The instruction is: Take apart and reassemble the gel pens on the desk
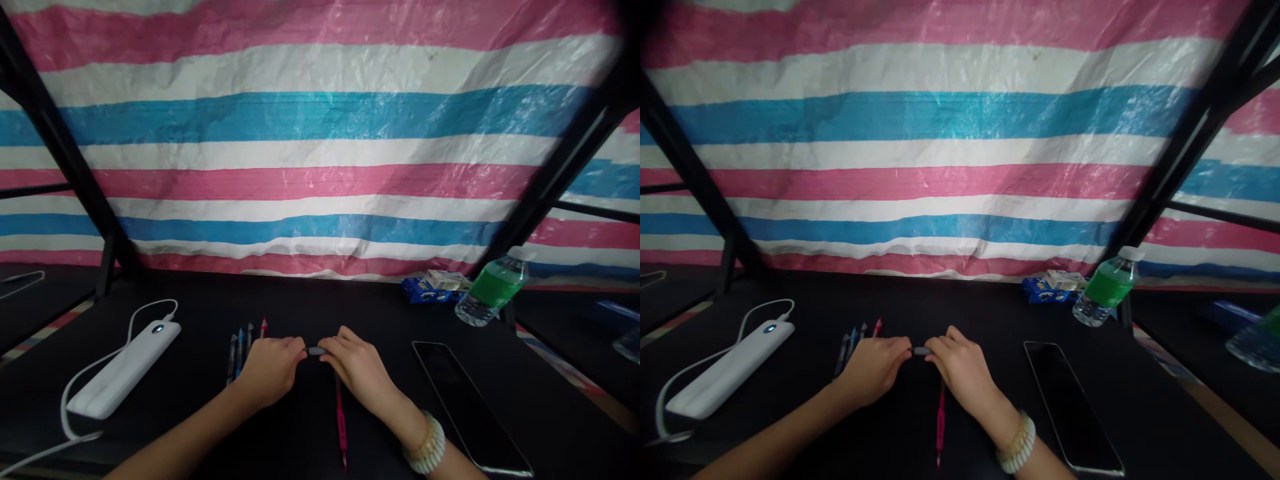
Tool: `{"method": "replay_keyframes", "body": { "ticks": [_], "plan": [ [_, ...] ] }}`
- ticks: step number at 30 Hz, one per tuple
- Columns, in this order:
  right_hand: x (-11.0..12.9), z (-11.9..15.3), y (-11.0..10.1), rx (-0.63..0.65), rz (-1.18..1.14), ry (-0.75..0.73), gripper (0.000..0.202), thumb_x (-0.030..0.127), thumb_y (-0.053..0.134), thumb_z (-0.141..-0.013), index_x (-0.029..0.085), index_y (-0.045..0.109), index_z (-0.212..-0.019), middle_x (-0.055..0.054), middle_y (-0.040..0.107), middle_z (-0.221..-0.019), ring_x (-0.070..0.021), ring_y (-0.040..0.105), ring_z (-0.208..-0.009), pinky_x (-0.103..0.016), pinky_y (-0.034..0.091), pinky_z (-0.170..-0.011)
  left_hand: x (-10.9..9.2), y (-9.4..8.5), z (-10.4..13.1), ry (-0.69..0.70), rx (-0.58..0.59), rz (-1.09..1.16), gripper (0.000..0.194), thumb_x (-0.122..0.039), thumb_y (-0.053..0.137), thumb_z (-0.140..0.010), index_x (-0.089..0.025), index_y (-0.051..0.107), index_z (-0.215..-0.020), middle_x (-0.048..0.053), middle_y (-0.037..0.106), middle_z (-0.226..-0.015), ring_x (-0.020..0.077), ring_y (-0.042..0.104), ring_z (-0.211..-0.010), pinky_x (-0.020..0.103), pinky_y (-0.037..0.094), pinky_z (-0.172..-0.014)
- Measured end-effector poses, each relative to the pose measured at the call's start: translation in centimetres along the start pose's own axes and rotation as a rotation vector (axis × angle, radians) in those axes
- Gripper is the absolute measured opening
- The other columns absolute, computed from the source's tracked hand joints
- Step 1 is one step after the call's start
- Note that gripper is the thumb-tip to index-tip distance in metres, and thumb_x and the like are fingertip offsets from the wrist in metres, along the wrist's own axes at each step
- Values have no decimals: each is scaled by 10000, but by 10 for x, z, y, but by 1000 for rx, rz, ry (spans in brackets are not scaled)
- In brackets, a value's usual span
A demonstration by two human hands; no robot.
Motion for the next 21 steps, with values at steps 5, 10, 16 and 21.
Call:
{"method": "replay_keyframes", "body": {
  "ticks": [5,10,16,21],
  "plan": [
    [-6,0,-2,10,-210,145,324,310,378,-1019,211,615,-821,-16,617,-739,-174,563,-747,-254,411,-639,3,6,0,112,-190,-103,221,-204,390,-959,-186,554,-813,21,628,-721,168,609,-653,266,368,-546],
    [-4,-2,0,-56,-359,153,346,289,400,-1007,207,569,-715,2,534,-604,-173,539,-672,-260,400,-611,2,7,3,132,-220,-101,198,-193,389,-957,-189,548,-839,9,630,-702,170,610,-609,267,343,-513],
    [0,-1,1,-131,-401,93,360,281,410,-1003,205,548,-679,-1,522,-603,-169,524,-652,-269,398,-613,1,2,5,95,-172,-68,193,-190,390,-949,-195,544,-834,1,659,-714,177,631,-609,272,330,-508],
    [-2,2,5,-184,-408,73,253,263,461,-980,190,642,-819,-25,570,-674,-178,543,-675,-275,424,-615,0,-1,5,72,-123,-58,205,-203,386,-951,-194,547,-825,7,674,-714,176,634,-603,269,318,-506]
  ]
}}
Point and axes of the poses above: each hand's wrist, its own z-axis away from the middle knuckle, its own y-axis out of the palm, x = y × z, the point moved 1 cm from there along -z, towards the middle knuckle
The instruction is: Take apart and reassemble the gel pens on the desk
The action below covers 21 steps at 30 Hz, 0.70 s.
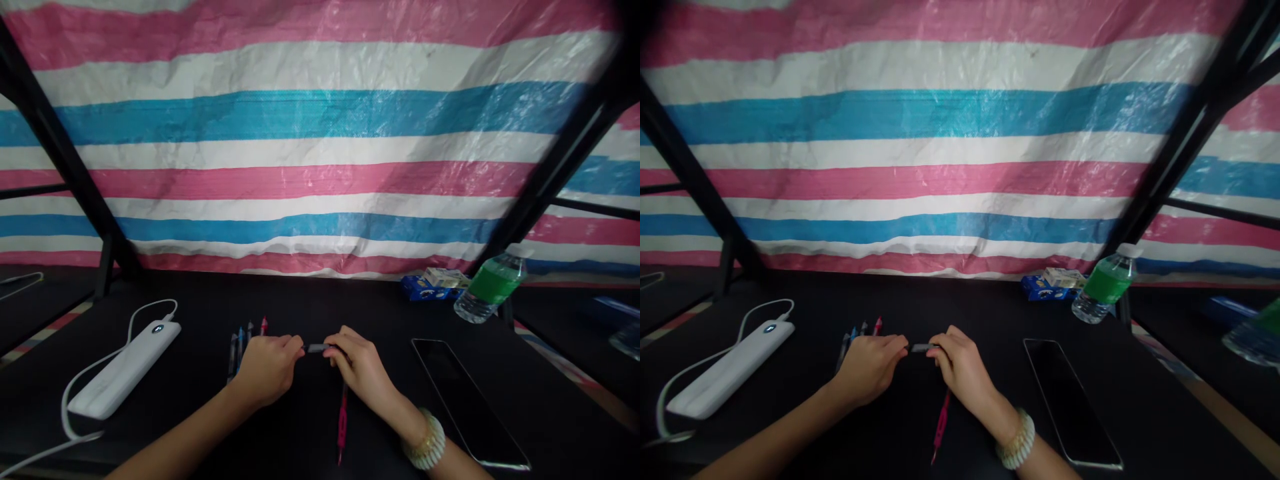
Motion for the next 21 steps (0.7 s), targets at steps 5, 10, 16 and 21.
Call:
{"method": "replay_keyframes", "body": {
  "ticks": [5,10,16,21],
  "plan": [
    [-4,-1,-3,-35,-60,51,140,300,606,-906,202,690,-960,-55,663,-811,-194,586,-746,-292,469,-657,1,1,-1,12,-64,4,212,-203,386,-952,-197,552,-822,5,659,-707,169,618,-604,272,326,-511],
    [-2,-5,-11,39,-62,141,255,389,513,-954,218,698,-912,-45,682,-808,-204,574,-816,-321,466,-731,3,1,-2,52,-188,-36,232,-199,379,-950,-189,565,-811,18,615,-688,170,585,-611,281,348,-530],
    [-3,-8,-11,48,-45,183,117,319,596,-898,214,631,-862,-26,648,-851,-189,557,-803,-310,447,-727,4,0,-1,53,-169,-36,240,-214,375,-953,-182,575,-825,31,613,-709,174,573,-627,288,368,-547],
    [-4,-8,-9,80,-59,137,270,294,469,-974,203,611,-764,-23,649,-872,-178,578,-854,-364,390,-901,4,-2,0,43,-105,8,217,-249,375,-951,-183,576,-909,42,632,-784,195,599,-705,304,412,-611]
  ]
}}
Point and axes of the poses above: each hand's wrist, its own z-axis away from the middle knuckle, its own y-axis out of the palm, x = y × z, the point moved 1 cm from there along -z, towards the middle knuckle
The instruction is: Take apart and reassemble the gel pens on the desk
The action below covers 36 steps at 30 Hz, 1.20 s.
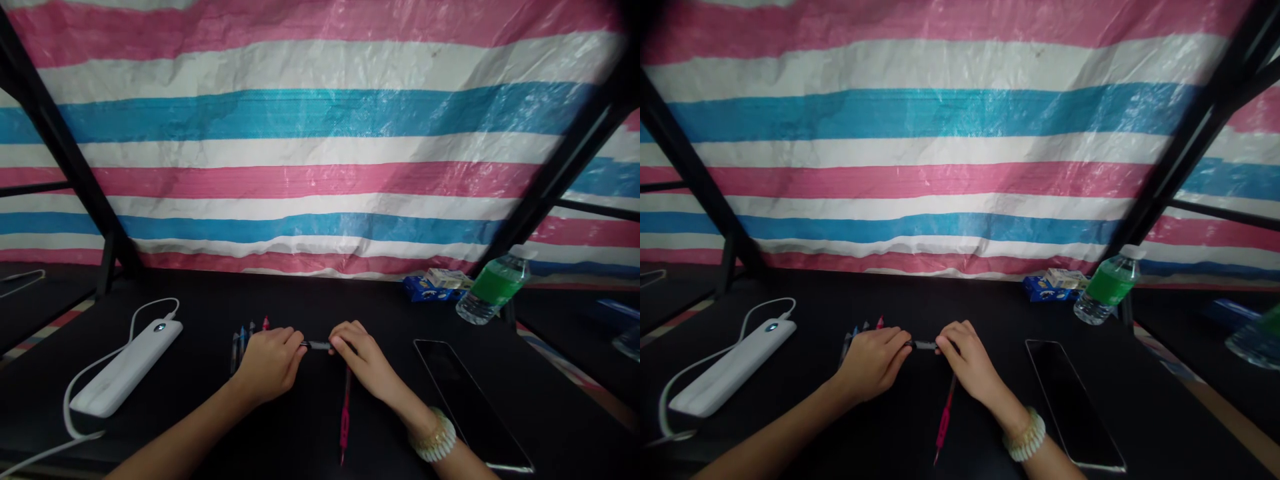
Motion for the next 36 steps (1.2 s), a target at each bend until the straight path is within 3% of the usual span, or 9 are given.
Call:
{"method": "replay_keyframes", "body": {
  "ticks": [4,9,12,14,18,22,29,36],
  "plan": [
    [-3,0,0,-38,5,70,84,295,606,-891,212,615,-897,-21,635,-876,-186,562,-820,-312,436,-766,1,-2,0,-23,30,39,187,-225,377,-934,-183,541,-1013,51,649,-848,208,617,-754,318,436,-649],
    [-3,0,1,-4,1,25,227,284,503,-952,204,626,-777,-22,644,-847,-179,573,-831,-332,422,-833,2,-2,-1,-50,27,82,170,-189,394,-904,-192,486,-1047,40,657,-846,200,623,-743,313,438,-654],
    [-4,0,1,-29,2,104,80,285,613,-875,213,646,-874,-16,641,-843,-179,564,-784,-304,440,-734,3,-2,-1,-60,36,105,141,-175,392,-895,-198,473,-1008,25,641,-806,196,611,-706,312,427,-631],
    [-5,1,1,-24,-13,127,128,319,604,-884,219,663,-938,-15,646,-830,-175,562,-754,-292,437,-696,3,-2,0,-57,39,120,135,-164,391,-891,-201,469,-995,19,634,-800,197,605,-700,313,421,-628],
    [-7,1,2,18,-74,101,255,326,512,-944,195,678,-802,-11,647,-723,-165,574,-708,-274,419,-662,4,-1,-1,-39,48,150,140,-142,402,-886,-205,474,-987,20,634,-836,193,603,-734,308,420,-655],
    [-10,-1,5,35,-221,176,178,300,562,-902,171,652,-818,-9,676,-678,-156,604,-639,-251,398,-584,4,0,-3,-82,39,185,147,-118,414,-885,-208,498,-965,19,633,-881,185,606,-783,302,428,-694],
    [-15,-2,7,9,-295,270,117,270,597,-837,166,650,-837,-24,710,-674,-162,634,-639,-261,413,-590,4,1,-5,-160,42,213,175,-101,442,-887,-211,548,-972,16,612,-968,164,605,-797,300,458,-771],
    [-25,-3,7,-115,-344,306,110,273,664,-729,185,648,-794,15,619,-624,-149,578,-582,-257,410,-558,10,2,-5,-184,10,218,225,-183,405,-962,-229,624,-979,8,650,-921,167,620,-825,289,448,-766]
  ]
}}
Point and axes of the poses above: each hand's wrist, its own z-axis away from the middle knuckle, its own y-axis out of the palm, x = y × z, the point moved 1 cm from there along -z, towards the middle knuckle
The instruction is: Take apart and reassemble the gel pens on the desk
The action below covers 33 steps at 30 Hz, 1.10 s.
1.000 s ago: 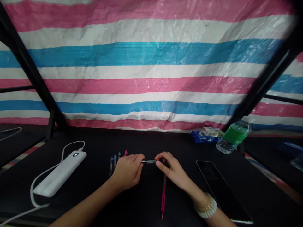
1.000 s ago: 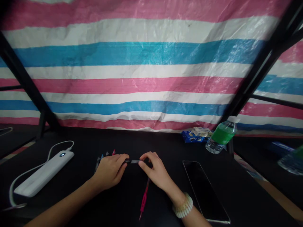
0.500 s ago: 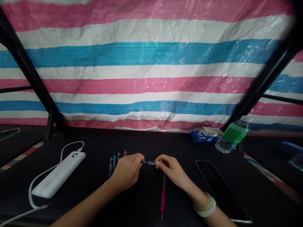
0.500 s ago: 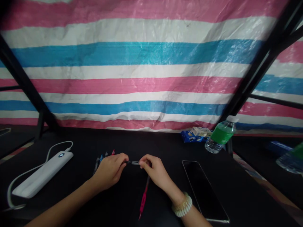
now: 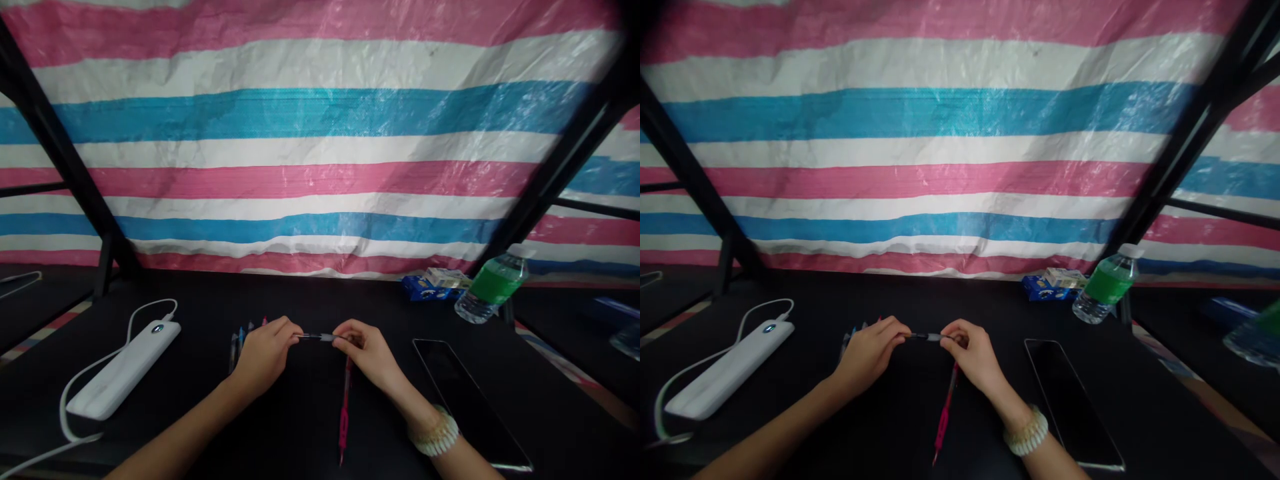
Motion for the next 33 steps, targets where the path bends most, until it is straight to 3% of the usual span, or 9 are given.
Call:
{"method": "replay_keyframes", "body": {
  "ticks": [7,12,19,33],
  "plan": [
    [-4,-4,-5,-97,-81,34,107,283,636,-687,189,627,-738,-7,637,-638,-177,597,-624,-281,428,-602,6,-4,-1,-70,-92,-34,213,-147,433,-926,-227,624,-974,22,653,-961,203,598,-832,334,415,-756],
    [0,-5,-10,-179,-122,78,96,291,618,-646,199,612,-670,6,615,-579,-170,562,-569,-277,404,-566,10,-5,-1,-91,-96,72,233,-117,416,-916,-229,612,-972,15,645,-966,202,588,-867,341,399,-775],
    [5,-3,-14,-288,-174,68,82,274,605,-644,194,619,-653,-1,614,-556,-173,556,-567,-274,388,-552,15,-7,-3,-88,-195,177,263,-131,428,-909,-248,647,-996,18,623,-992,194,584,-917,349,383,-831],
    [7,-2,-13,-284,-237,30,91,268,640,-658,189,630,-703,-9,630,-608,-179,558,-611,-281,389,-594,12,-11,-1,-95,-201,255,234,-171,461,-887,-244,632,-1029,7,651,-910,185,601,-831,348,381,-818]
  ]
}}
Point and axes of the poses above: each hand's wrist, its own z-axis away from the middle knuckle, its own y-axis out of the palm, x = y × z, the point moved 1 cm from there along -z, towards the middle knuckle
